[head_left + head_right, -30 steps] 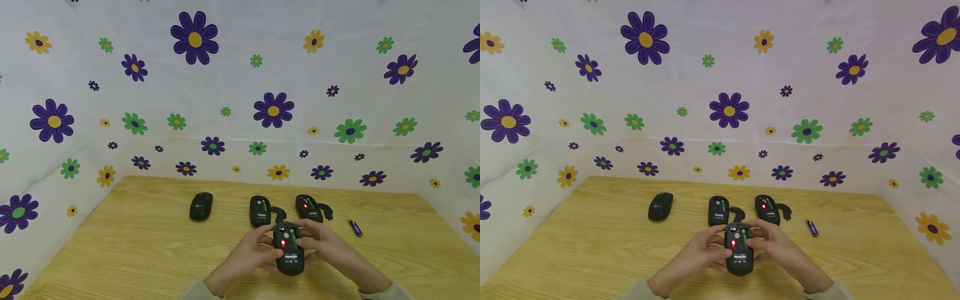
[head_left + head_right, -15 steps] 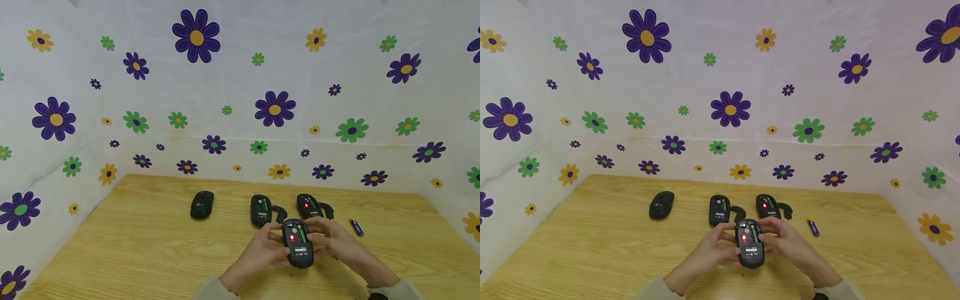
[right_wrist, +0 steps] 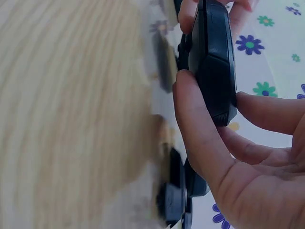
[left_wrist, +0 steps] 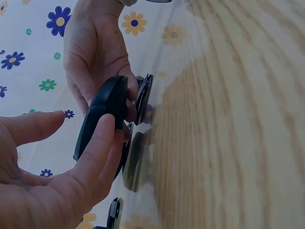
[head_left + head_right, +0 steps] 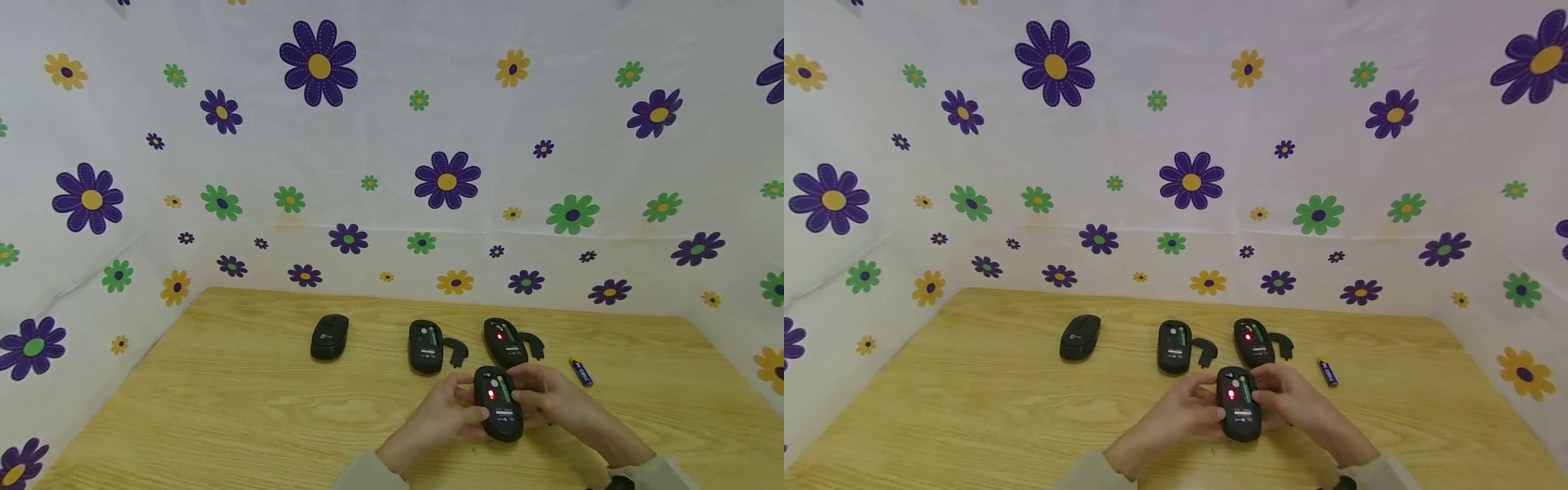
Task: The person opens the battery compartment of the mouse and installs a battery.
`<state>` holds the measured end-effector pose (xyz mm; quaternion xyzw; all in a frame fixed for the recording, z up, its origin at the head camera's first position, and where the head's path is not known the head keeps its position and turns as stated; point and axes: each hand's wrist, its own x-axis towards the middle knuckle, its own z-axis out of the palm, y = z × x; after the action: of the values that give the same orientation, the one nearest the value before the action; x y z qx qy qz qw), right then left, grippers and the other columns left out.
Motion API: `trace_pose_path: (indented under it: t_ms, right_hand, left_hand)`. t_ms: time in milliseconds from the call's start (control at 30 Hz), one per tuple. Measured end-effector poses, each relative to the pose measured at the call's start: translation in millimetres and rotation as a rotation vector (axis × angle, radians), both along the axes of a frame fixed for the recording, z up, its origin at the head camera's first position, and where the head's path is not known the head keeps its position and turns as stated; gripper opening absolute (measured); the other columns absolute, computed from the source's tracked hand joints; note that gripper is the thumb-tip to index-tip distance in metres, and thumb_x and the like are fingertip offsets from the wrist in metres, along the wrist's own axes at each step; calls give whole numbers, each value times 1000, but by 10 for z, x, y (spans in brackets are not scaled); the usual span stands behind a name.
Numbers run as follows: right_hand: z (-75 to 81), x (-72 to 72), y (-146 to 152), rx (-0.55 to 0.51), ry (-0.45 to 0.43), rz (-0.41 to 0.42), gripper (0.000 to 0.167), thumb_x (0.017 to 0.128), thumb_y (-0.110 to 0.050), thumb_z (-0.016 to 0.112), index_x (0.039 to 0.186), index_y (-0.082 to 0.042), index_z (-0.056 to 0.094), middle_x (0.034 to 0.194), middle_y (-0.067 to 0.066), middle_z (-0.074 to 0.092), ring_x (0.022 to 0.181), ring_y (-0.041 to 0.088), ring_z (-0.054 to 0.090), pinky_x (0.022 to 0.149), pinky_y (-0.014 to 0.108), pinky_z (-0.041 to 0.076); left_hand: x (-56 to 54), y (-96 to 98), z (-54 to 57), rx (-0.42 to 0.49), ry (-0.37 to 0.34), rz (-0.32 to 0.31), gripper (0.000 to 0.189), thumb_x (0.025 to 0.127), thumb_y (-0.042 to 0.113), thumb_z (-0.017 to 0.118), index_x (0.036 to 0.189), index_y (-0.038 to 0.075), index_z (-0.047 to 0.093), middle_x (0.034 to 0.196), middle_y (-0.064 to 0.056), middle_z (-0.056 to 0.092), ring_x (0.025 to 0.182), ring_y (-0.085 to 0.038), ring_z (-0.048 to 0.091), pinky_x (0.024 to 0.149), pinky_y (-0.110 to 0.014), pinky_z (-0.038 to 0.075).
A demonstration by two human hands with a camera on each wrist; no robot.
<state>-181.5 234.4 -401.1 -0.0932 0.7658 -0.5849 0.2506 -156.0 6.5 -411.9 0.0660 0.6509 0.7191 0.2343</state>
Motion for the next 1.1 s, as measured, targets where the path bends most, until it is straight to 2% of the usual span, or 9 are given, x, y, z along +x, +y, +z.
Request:
trace_pose_path:
  t_ms: [167,367,500,633,833,933,1100]
  right_hand:
    - [-40,-22,43,16,6,13,46,102,1,50,139,24,33,132,37,49,105,30,63,80,45,63]
    - [-40,-29,85,68,17,-18,46,99,1,55,137,22,39,125,28,52,102,26,58,78,42,63]
    - [-38,-27,133,64,11,-14,47,99,0,56,137,22,38,128,32,50,101,25,61,77,43,63]
    - [-34,-25,190,64,5,-13,47,100,-2,56,137,22,39,128,33,50,100,26,64,75,43,64]
    - [-24,-21,283,110,28,-14,44,99,-2,56,134,21,44,120,24,56,96,25,62,74,42,64]
    - [-16,-29,330,132,37,-19,43,98,-2,55,132,22,44,117,22,56,95,24,61,74,42,64]
    - [-7,-47,352,168,51,-42,42,98,-1,54,132,22,43,114,24,55,92,24,60,73,42,64]
  left_hand:
    - [-13,38,-20,-40,-21,-29,55,94,-6,65,143,-8,42,108,-13,57,93,-25,70,79,-38,63]
    - [-13,89,-36,-91,-32,-44,49,96,1,67,141,-3,49,108,-7,62,81,-19,68,73,-37,63]
    - [-15,128,-29,-108,-34,-52,47,96,3,67,140,-2,51,108,-5,64,77,-17,66,70,-35,63]
    - [-20,174,-22,-102,-37,-61,45,97,4,66,139,-3,53,108,-4,62,78,-16,66,73,-34,63]
    - [-10,248,-49,-57,-19,-86,40,99,4,62,137,-5,55,108,-2,63,78,-14,65,74,-33,63]
    - [-1,287,-63,-34,-28,-97,40,100,6,61,138,-5,54,113,-3,62,82,-17,66,77,-35,63]
    - [2,334,-58,-46,-44,-90,43,100,7,62,140,-4,51,124,-5,60,88,-20,68,82,-38,62]
